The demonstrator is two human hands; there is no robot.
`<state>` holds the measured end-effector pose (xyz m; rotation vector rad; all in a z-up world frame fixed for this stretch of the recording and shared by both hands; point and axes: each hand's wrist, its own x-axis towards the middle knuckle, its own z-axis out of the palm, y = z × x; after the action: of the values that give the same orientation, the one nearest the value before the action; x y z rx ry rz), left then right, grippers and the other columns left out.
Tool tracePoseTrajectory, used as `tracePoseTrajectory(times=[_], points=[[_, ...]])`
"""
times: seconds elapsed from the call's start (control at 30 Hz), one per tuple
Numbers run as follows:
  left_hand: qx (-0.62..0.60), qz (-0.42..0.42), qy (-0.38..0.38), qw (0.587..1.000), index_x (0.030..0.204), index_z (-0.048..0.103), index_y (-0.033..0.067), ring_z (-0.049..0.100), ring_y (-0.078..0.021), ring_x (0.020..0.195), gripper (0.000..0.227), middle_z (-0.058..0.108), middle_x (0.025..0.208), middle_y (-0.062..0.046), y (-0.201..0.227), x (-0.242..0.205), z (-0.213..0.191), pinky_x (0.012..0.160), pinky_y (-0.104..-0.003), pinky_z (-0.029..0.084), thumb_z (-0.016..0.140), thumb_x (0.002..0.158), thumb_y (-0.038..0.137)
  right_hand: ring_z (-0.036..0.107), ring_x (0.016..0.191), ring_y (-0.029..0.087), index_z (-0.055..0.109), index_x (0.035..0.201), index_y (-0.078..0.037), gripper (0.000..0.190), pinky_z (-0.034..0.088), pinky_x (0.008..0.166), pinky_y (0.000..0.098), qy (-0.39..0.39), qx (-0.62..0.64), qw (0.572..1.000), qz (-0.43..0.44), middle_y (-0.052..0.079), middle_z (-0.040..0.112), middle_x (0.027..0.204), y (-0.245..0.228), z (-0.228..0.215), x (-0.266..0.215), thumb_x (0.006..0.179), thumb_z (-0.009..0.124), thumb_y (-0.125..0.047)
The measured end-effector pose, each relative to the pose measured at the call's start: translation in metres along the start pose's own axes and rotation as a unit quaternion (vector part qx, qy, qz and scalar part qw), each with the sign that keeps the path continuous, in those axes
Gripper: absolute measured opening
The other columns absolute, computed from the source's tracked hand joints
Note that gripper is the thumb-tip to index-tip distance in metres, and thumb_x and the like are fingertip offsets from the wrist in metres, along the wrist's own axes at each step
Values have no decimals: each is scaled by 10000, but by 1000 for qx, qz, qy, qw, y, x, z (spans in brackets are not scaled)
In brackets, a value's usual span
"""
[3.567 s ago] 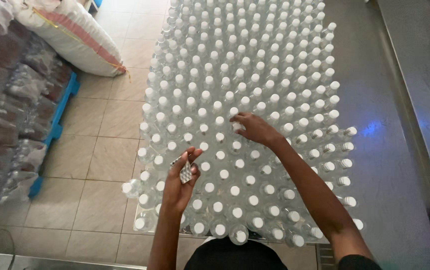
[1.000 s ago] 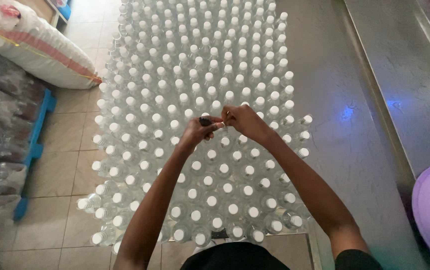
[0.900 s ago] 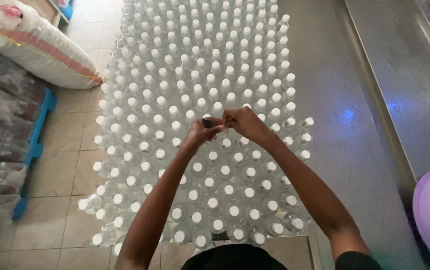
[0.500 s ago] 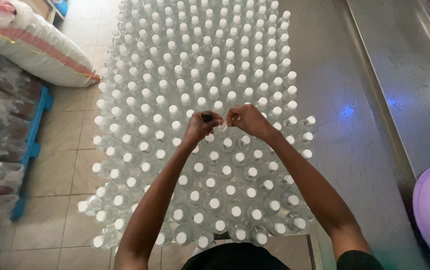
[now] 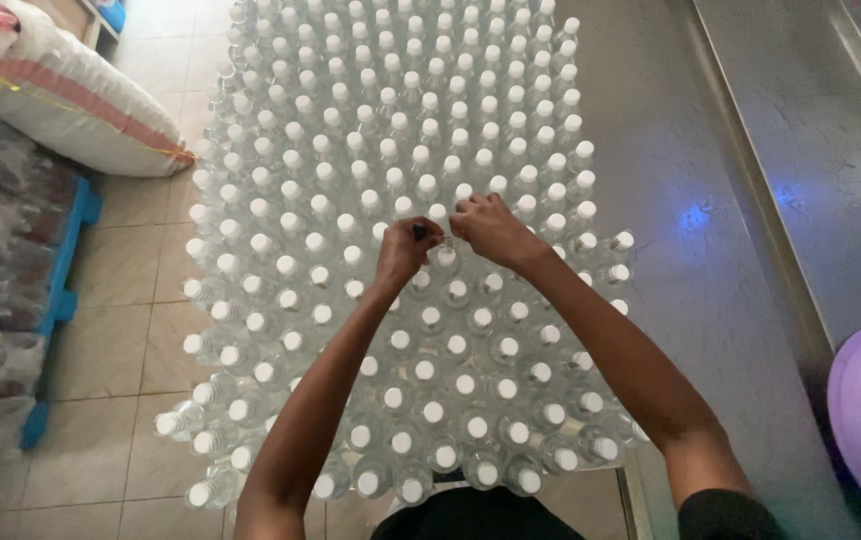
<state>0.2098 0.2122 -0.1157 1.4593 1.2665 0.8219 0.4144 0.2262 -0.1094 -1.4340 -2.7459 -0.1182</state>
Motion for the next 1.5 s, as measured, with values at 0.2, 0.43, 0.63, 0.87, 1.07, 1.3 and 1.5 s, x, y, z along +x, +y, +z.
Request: tracePoseTrajectory(times=[0.2,0.43,0.63,0.87,1.07,1.3,1.5], points=[[49,-8,-35,998,956,783,107,667,-158,467,134,689,638,-82,-8,0,-2,559,-275,549,778,829,63,653,1006,243,661,848,-249,88,497,871,451,-47,53,997,-24,-30,680,911,-5,-5,2,838,746,-224],[148,-31,-83,985,1064,768,110,698,-199,503,206,691,658,-109,-8,6,-3,620,-336,582,762,860,137,686,1024,269,657,938,-170,90,483,928,486,-62,137,988,-33,-22,732,965,-26,-45,-14,883,729,-171],[221,-19,-87,971,1156,761,156,757,-302,706,256,750,793,-147,-28,15,10,711,-435,603,682,917,206,696,1026,258,539,1203,-168,375,455,999,507,-48,164,985,2,-10,728,991,-23,-8,-18,893,750,-187],[158,-60,-52,984,1183,736,94,731,-245,595,335,747,819,-135,-15,5,3,552,-361,601,709,849,116,681,1077,308,470,1314,-102,640,489,941,497,-28,151,987,40,92,704,1138,-43,-44,-22,805,838,-228],[120,-57,-29,991,1193,742,131,697,-166,497,300,710,652,-69,10,-25,-26,534,-288,579,705,896,154,695,1025,413,562,1291,-57,470,528,896,513,-76,233,969,32,175,693,1106,-50,-56,-18,877,757,-162],[-42,-50,3,998,1187,721,-2,675,-164,466,322,769,1053,-201,50,-85,-69,456,-247,544,745,874,67,697,1024,449,621,1243,-76,355,567,871,528,-100,283,950,85,183,668,1147,-53,-41,-21,895,692,-68],[-267,-25,29,963,1214,690,-50,641,-138,454,402,764,1055,-214,42,-127,-68,375,-198,499,787,858,108,680,1070,466,558,1355,-116,495,574,876,568,-118,243,958,96,195,647,1209,-61,-50,-20,887,717,-109]])
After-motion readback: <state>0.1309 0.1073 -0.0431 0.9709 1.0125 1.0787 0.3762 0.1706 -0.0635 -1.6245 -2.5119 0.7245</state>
